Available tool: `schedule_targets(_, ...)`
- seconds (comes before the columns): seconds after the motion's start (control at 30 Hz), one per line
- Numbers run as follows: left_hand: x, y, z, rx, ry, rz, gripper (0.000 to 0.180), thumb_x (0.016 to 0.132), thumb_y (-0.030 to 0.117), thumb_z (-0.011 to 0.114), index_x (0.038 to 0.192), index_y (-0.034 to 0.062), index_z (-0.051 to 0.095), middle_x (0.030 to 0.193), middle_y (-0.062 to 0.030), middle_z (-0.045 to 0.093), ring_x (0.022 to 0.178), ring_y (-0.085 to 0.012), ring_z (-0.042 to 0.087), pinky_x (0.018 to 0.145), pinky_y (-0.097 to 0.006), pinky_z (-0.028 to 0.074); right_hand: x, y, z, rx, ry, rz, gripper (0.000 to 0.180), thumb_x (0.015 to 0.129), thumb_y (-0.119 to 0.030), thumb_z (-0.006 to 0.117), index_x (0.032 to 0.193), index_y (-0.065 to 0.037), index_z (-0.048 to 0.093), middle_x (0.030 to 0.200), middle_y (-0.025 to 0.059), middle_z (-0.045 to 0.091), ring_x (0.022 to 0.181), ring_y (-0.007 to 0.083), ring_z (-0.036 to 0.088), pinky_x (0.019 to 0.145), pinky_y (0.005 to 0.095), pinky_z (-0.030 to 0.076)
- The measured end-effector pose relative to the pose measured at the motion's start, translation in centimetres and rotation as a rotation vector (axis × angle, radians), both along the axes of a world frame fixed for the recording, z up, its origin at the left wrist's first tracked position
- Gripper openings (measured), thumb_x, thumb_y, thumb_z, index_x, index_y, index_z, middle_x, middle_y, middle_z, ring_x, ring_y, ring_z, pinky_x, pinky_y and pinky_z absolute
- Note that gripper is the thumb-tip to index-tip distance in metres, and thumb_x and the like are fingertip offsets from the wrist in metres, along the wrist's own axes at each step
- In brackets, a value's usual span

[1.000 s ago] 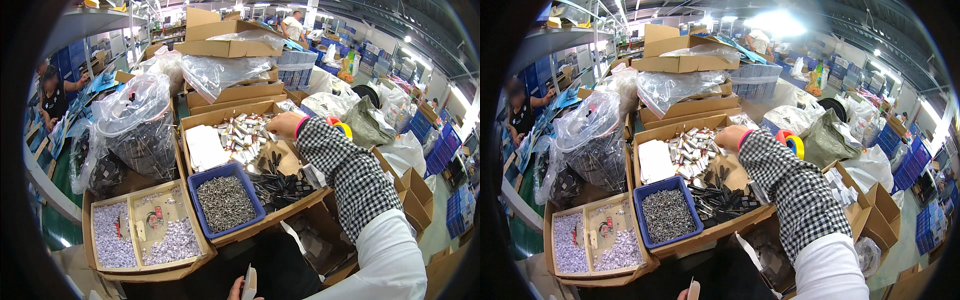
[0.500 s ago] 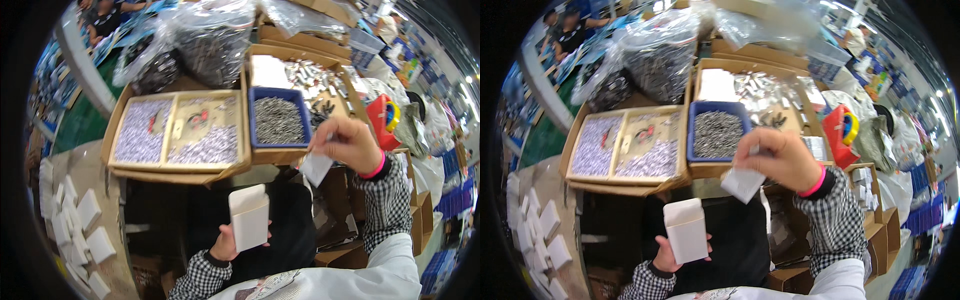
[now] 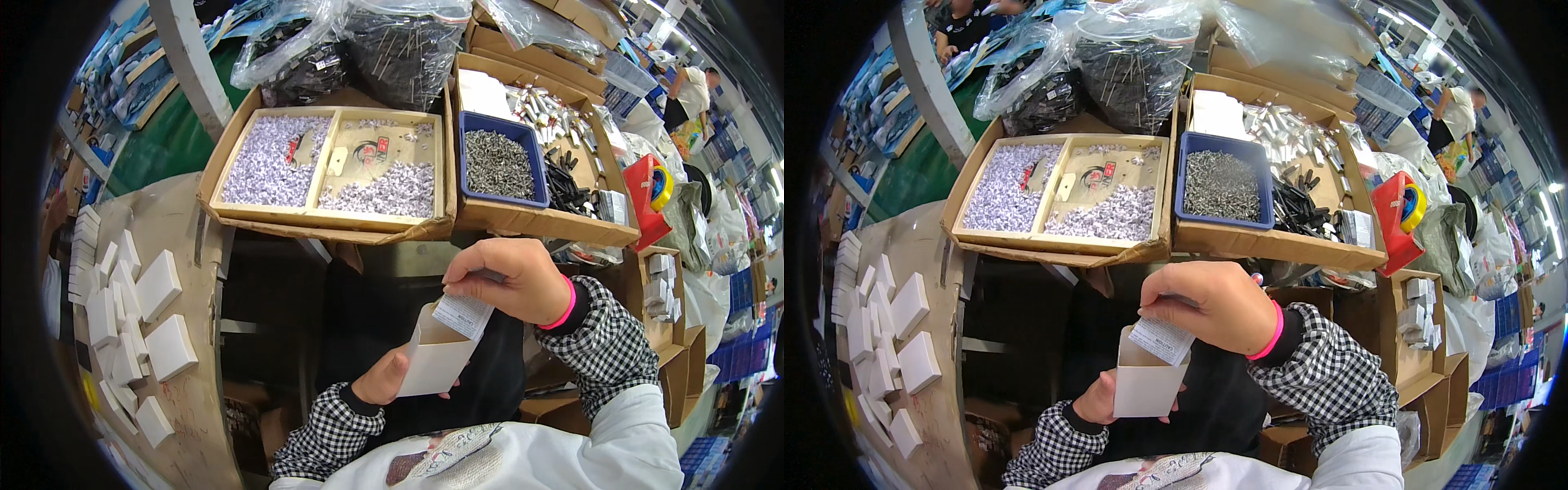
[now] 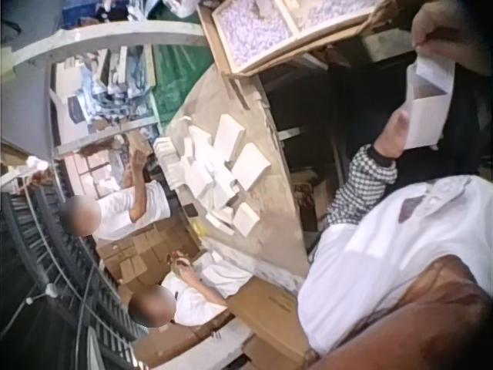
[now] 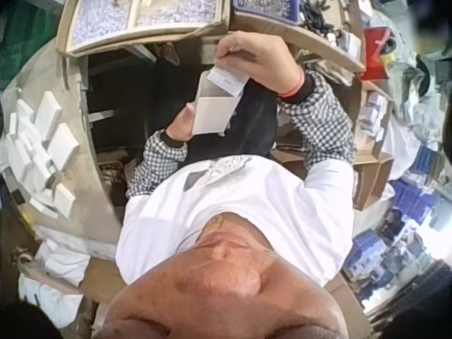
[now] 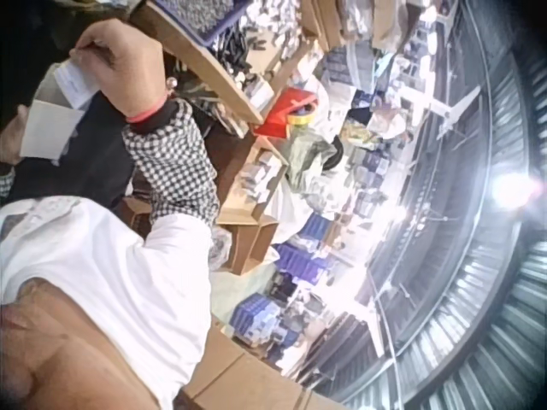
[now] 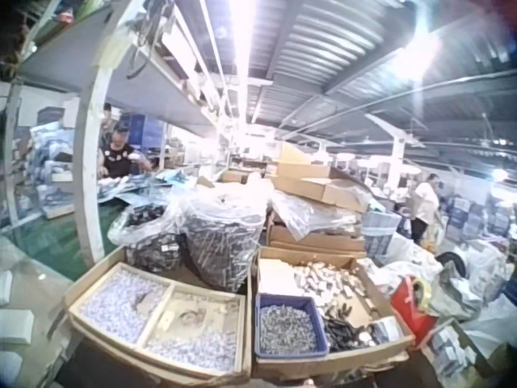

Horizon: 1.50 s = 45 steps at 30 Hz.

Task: The person repeatedly picks small black components and white foam pieces from trays, places them into small white boxes, and seals the boxes with tape. The process is continuous and repetitive throughout the clip.

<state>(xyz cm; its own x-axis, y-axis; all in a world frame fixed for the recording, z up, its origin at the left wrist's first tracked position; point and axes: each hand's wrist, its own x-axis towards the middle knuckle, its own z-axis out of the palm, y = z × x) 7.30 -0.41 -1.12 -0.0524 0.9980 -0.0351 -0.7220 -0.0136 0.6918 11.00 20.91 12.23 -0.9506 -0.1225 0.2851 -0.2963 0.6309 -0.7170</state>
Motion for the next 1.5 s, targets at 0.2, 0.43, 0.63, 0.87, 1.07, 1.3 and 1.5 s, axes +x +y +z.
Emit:
schedule_targets(0.2,0.1,-0.1,0.3,-0.036,-0.113,-0.133,0.098,0.076,0.075,0.041,0.133,-0.0046,0.034,0.118,-0.0185,0.052,0.098,-0.0229,0.059,0.077,-0.035,0.054,0.2,-0.3,-1.3,0.368,0.453,0.209,0.035,0.067,-0.009,0.064,0.102,-0.005,0.060,0.088,0.0050,0.061,0.069,0.0186,0.060,0.058,0.0290,0.050)
schedule_targets(0.43,0.1,-0.4,0.2,-0.033,-0.183,-0.147,0.097,0.077,0.074,0.041,0.133,-0.0047,0.034,0.120,-0.0194,0.052,0.097,-0.0237,0.061,0.076,-0.034,0.055,1.0,0.3,-1.6,0.493,0.521,0.241,0.041,0.069,-0.012,0.063,0.109,-0.006,0.058,0.090,0.0055,0.059,0.066,0.0154,0.058,0.053,0.0261,0.047)
schedule_targets(0.63,-0.1,-0.3,-0.1,-0.091,-0.159,-0.226,0.099,0.073,0.077,0.044,0.135,0.0001,0.034,0.122,-0.0224,0.052,0.101,-0.0295,0.061,0.078,-0.039,0.055,1.2,0.5,-2.3,0.589,0.713,0.246,0.032,0.070,-0.011,0.065,0.102,-0.007,0.062,0.090,0.0048,0.062,0.063,0.0112,0.056,0.049,0.0213,0.043)
schedule_targets(0.87,0.0,-0.7,-0.4,-0.101,-0.157,-0.212,0.092,0.078,0.071,0.045,0.135,-0.0010,0.034,0.123,-0.0209,0.051,0.101,-0.0286,0.060,0.079,-0.038,0.054,1.6,0.6,-2.4,0.624,0.736,0.345,0.024,0.077,-0.011,0.064,0.100,-0.009,0.062,0.092,0.0060,0.065,0.056,0.0095,0.053,0.048,0.0205,0.041)
schedule_targets(1.07,0.0,-0.9,-1.0,-0.067,-0.127,-0.239,0.095,0.077,0.072,0.045,0.136,-0.0013,0.032,0.124,-0.0206,0.050,0.102,-0.0264,0.059,0.078,-0.035,0.054,2.5,0.2,-2.2,0.074,-0.030,0.170,0.021,0.082,-0.009,0.064,0.103,-0.008,0.061,0.090,0.0080,0.063,0.075,0.0248,0.064,0.065,0.0307,0.053)
schedule_targets(1.3,0.3,-0.8,-1.4,-0.071,-0.126,-0.219,0.097,0.076,0.074,0.045,0.136,-0.0015,0.032,0.122,-0.0220,0.051,0.101,-0.0262,0.060,0.077,-0.035,0.055,3.1,-0.3,-2.2,0.346,0.124,0.048,0.031,0.077,-0.013,0.068,0.107,-0.007,0.061,0.087,0.0056,0.064,0.072,0.0209,0.062,0.063,0.0300,0.052)
schedule_targets(1.5,0.6,-0.4,-0.8,-0.127,-0.120,-0.138,0.095,0.078,0.073,0.043,0.134,-0.0027,0.033,0.119,-0.0233,0.053,0.096,-0.0286,0.062,0.074,-0.036,0.056,2.2,-0.6,-2.9,0.470,0.342,0.097,0.033,0.071,-0.011,0.065,0.103,-0.003,0.061,0.088,0.0060,0.063,0.069,0.0177,0.057,0.060,0.0280,0.050)
